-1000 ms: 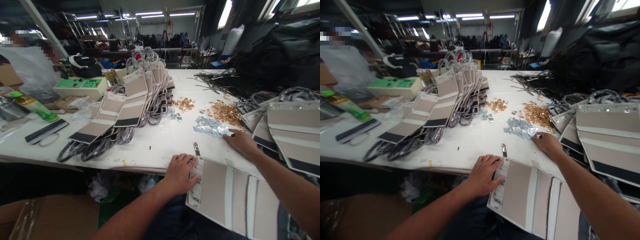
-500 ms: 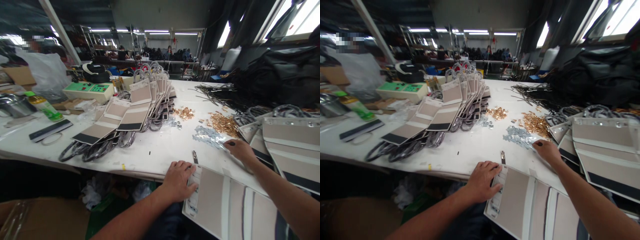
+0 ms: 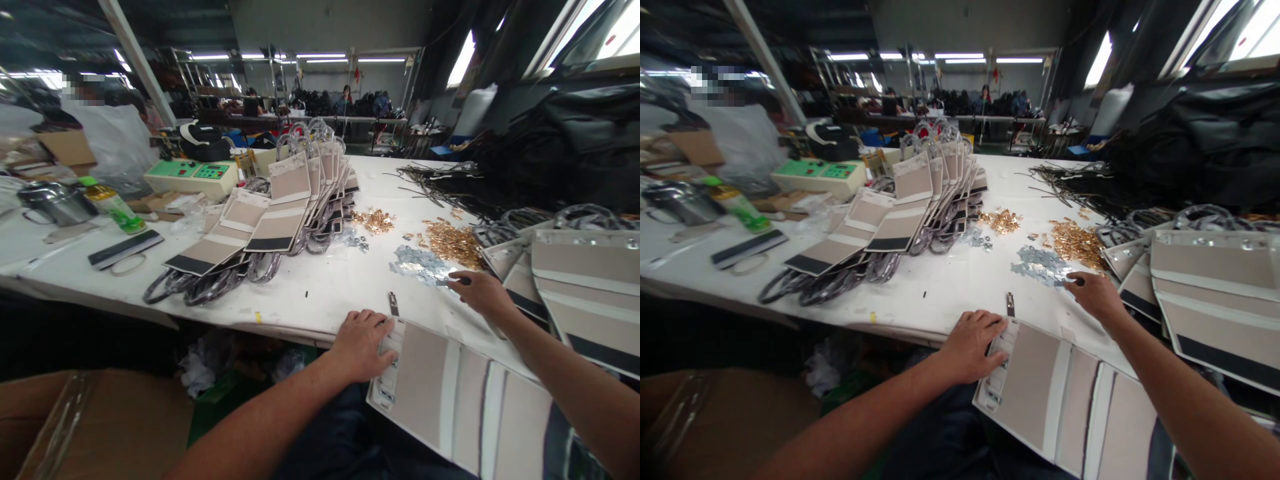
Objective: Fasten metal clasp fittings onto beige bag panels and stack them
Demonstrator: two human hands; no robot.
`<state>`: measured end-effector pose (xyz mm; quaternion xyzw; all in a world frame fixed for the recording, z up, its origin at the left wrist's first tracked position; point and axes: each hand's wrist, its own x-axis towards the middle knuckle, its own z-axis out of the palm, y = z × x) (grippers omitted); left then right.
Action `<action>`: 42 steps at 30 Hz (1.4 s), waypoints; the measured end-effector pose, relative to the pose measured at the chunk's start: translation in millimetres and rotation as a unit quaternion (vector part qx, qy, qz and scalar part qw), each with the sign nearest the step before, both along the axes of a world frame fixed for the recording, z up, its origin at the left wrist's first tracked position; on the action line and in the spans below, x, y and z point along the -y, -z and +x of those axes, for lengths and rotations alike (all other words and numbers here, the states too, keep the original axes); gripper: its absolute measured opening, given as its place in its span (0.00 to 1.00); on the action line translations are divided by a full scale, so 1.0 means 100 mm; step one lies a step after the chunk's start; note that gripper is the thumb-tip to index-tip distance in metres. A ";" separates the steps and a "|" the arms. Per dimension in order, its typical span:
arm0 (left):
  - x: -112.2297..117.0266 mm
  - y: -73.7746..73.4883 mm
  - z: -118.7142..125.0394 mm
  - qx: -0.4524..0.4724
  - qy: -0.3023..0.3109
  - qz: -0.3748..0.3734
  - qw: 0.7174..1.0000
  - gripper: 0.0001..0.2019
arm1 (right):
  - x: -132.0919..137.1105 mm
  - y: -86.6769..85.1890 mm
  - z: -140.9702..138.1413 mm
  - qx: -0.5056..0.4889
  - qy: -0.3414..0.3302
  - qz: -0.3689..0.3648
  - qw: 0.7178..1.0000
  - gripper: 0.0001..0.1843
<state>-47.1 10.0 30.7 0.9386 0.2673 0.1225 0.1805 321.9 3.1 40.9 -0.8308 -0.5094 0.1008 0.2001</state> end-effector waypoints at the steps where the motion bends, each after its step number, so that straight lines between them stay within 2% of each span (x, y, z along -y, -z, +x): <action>1: 0.01 -0.01 0.01 -0.004 -0.001 0.002 1.000 0.30 | 0.04 -0.01 -0.02 0.001 -0.004 -0.002 1.000 0.24; 4: 0.03 -0.04 0.02 -0.016 -0.004 0.013 1.000 0.29 | 0.22 -0.03 -0.15 0.026 -0.022 -0.012 0.999 0.25; 6: 0.04 -0.05 0.03 -0.020 -0.002 0.020 1.000 0.29 | 0.41 -0.01 -0.33 0.074 -0.053 -0.021 0.996 0.24; 8: 0.04 -0.04 0.02 -0.019 -0.001 0.026 0.999 0.29 | 0.63 0.04 -0.60 0.116 -0.108 -0.018 0.987 0.23; 11: 0.03 -0.02 0.02 -0.014 -0.002 0.033 0.999 0.29 | 0.94 0.16 -1.10 0.103 -0.181 0.004 0.978 0.23; 13: 0.03 -0.01 0.02 -0.015 0.001 0.036 0.999 0.29 | 1.09 0.27 -1.40 0.073 -0.178 0.006 0.981 0.24; 15: 0.02 -0.01 0.02 -0.019 0.006 0.039 0.999 0.29 | 1.17 0.36 -1.63 0.052 -0.144 0.015 0.988 0.26; 18: 0.00 -0.03 0.02 -0.025 0.015 0.040 0.999 0.29 | 1.22 0.42 -1.84 0.049 -0.092 0.025 0.994 0.28; 25: -0.07 -0.07 0.03 -0.042 0.034 0.033 0.998 0.29 | 1.17 0.39 -1.94 0.026 -0.072 0.034 0.996 0.27; 33: -0.13 -0.02 0.06 -0.061 0.053 0.031 0.996 0.31 | 1.15 0.37 -1.98 -0.027 -0.049 0.054 0.997 0.26; 42: -0.16 -0.02 0.08 -0.082 0.067 0.032 0.994 0.31 | 1.17 0.40 -1.97 0.025 -0.072 0.025 0.997 0.28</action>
